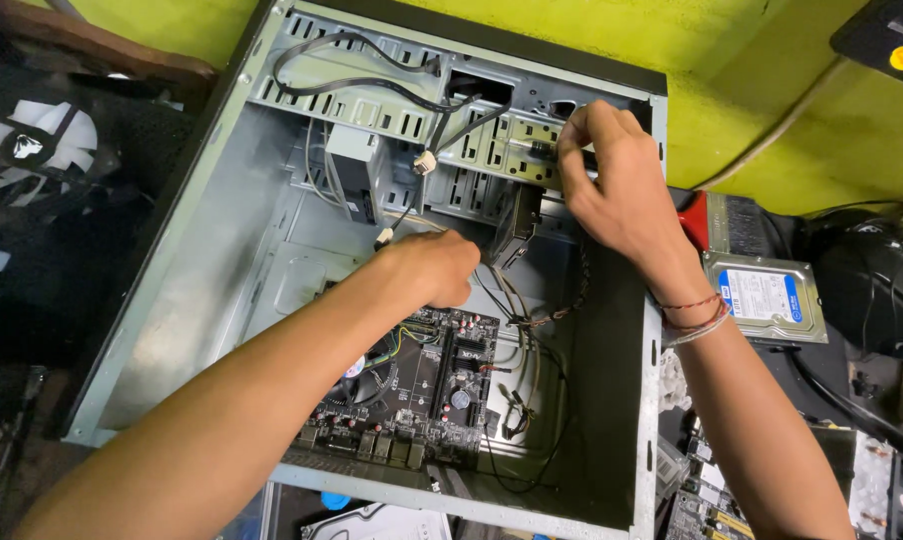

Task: Repairing a desktop computer by unscrewing components and connecting internal cables

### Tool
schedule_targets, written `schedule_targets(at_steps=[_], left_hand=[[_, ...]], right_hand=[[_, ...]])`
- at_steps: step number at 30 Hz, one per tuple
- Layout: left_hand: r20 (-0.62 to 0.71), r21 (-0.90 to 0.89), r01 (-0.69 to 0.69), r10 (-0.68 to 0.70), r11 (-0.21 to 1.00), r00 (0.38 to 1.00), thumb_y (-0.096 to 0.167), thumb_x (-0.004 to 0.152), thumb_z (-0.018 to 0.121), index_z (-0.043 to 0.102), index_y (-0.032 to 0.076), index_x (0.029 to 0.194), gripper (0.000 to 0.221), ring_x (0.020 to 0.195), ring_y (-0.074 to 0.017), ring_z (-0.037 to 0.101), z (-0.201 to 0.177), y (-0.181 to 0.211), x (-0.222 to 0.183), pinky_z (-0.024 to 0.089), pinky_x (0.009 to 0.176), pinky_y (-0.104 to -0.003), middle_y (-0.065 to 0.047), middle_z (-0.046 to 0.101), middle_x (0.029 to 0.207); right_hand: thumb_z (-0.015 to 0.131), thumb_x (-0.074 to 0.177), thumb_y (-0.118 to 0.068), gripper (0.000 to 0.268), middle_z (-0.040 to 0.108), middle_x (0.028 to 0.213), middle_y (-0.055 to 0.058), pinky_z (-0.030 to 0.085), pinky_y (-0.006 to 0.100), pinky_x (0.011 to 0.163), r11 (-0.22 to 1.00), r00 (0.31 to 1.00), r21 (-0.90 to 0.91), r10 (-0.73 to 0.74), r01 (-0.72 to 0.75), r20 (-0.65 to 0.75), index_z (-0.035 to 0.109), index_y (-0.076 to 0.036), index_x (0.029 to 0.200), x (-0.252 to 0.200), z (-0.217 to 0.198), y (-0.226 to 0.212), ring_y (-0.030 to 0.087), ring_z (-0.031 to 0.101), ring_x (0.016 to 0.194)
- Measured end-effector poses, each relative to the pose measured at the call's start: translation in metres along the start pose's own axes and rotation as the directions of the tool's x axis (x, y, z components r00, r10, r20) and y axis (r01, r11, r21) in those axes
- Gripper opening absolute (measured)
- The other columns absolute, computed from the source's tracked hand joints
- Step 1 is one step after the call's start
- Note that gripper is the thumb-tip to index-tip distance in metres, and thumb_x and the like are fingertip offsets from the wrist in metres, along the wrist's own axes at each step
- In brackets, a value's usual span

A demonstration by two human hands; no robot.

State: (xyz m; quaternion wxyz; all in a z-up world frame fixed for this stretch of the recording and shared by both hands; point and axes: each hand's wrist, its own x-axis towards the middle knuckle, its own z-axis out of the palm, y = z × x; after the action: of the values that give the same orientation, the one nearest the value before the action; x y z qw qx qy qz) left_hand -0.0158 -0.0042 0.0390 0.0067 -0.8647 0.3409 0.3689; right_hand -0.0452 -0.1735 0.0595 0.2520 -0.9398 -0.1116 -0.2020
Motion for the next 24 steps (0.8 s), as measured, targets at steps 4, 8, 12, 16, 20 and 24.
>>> schedule_targets(at_steps=[4,8,12,16,20,24], left_hand=[[0.087,0.022,0.060,-0.062,0.998,0.994,0.006,0.083,0.040,0.052,-0.002,0.101,0.024,0.089,-0.0311,0.056,-0.004,0.005,-0.003,0.048,0.071,-0.040,-0.014,0.048,0.109],[0.101,0.042,0.059,-0.063,0.997,0.993,0.011,0.084,0.039,0.050,-0.002,0.107,0.029,0.092,-0.0325,0.056,-0.001,0.004,0.002,0.048,0.072,-0.041,-0.014,0.045,0.113],[0.143,0.054,0.079,-0.086,0.995,0.986,0.006,0.081,0.041,0.050,0.000,0.101,0.023,0.086,-0.0285,0.055,-0.002,0.005,0.001,0.047,0.066,-0.038,-0.012,0.046,0.106],[0.147,0.084,0.081,-0.092,0.993,0.985,0.000,0.078,0.043,0.052,-0.003,0.088,0.015,0.073,-0.0250,0.056,-0.004,0.006,-0.002,0.046,0.057,-0.035,-0.012,0.050,0.091],[0.086,0.074,-0.041,0.035,0.996,0.996,0.042,0.076,0.062,0.060,0.007,0.098,0.042,0.088,-0.0296,0.059,0.002,0.022,-0.013,0.048,0.075,-0.039,-0.013,0.057,0.105],[0.156,0.071,-0.246,0.233,0.967,0.960,0.026,0.075,0.061,0.056,0.003,0.093,0.030,0.081,-0.0278,0.059,0.027,0.041,0.001,0.049,0.071,-0.039,-0.011,0.056,0.097]], right_hand=[[0.042,0.072,0.000,0.015,0.051,0.085,0.012,0.036,0.036,0.068,1.000,0.999,0.007,0.006,-0.006,0.038,0.041,-0.001,0.088,0.000,-0.001,-0.002,0.025,0.044,0.078],[0.043,0.073,0.000,0.014,0.052,0.085,0.013,0.036,0.037,0.068,1.000,0.999,0.009,0.016,-0.016,0.048,0.042,-0.002,0.087,0.000,-0.002,-0.003,0.025,0.045,0.079],[0.043,0.072,0.001,0.014,0.052,0.084,0.012,0.037,0.035,0.066,1.000,0.999,0.011,0.001,-0.001,0.046,0.043,-0.002,0.086,0.000,-0.001,-0.002,0.024,0.045,0.077],[0.045,0.072,0.001,0.014,0.052,0.082,0.012,0.038,0.035,0.065,1.000,0.999,0.028,0.002,-0.003,0.034,0.044,-0.001,0.086,0.000,-0.001,0.000,0.024,0.045,0.077],[0.045,0.074,0.001,0.011,0.053,0.081,0.010,0.037,0.034,0.066,0.999,0.999,0.029,-0.042,0.043,-0.023,0.044,-0.001,0.085,0.000,-0.002,0.001,0.024,0.046,0.075],[0.046,0.071,0.000,0.013,0.052,0.079,0.009,0.037,0.034,0.066,0.996,0.997,0.050,-0.067,0.068,-0.028,0.043,-0.002,0.084,-0.001,-0.004,0.002,0.024,0.046,0.073]])
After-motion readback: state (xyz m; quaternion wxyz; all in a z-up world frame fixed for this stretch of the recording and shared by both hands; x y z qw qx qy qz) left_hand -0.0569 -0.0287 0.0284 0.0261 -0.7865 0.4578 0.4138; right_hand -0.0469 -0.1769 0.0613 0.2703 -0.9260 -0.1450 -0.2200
